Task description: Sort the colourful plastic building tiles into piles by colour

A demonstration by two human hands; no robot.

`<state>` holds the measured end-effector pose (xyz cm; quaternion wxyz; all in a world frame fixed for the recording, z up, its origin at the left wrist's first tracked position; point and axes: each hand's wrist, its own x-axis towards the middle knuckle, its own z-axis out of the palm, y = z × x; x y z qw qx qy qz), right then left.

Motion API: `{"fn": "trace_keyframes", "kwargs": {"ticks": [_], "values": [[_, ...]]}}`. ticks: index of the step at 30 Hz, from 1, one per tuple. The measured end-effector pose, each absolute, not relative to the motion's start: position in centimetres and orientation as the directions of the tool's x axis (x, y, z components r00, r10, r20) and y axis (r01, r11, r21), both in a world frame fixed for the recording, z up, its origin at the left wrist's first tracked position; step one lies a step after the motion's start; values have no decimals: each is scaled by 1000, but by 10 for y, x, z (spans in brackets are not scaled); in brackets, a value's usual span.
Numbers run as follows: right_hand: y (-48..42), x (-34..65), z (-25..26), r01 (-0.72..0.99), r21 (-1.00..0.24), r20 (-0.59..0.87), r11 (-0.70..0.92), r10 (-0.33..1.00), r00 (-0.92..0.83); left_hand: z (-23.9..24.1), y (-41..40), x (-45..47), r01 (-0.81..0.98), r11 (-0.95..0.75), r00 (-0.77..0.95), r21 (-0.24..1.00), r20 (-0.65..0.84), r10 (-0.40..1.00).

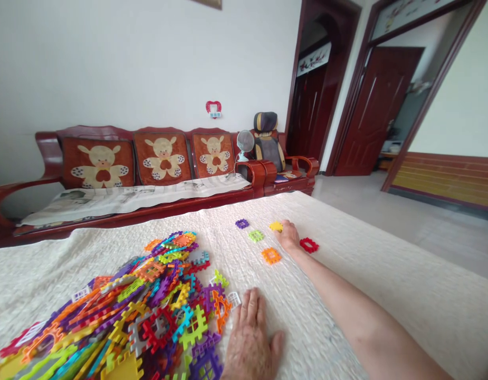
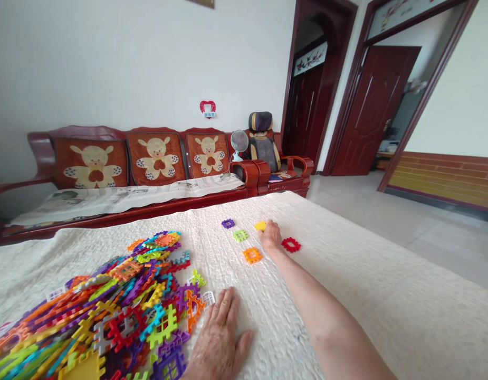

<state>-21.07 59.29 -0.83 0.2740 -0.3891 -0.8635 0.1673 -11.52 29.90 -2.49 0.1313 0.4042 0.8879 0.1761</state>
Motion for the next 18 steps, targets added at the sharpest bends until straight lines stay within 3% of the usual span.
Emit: {"fn": "trace_keyframes", "kwargs": {"ticks": [18], "values": [[600, -216, -9, 652, -500, 228, 570, 813, -536, -28, 298, -117, 670, 588, -629, 453, -74, 774]]}}
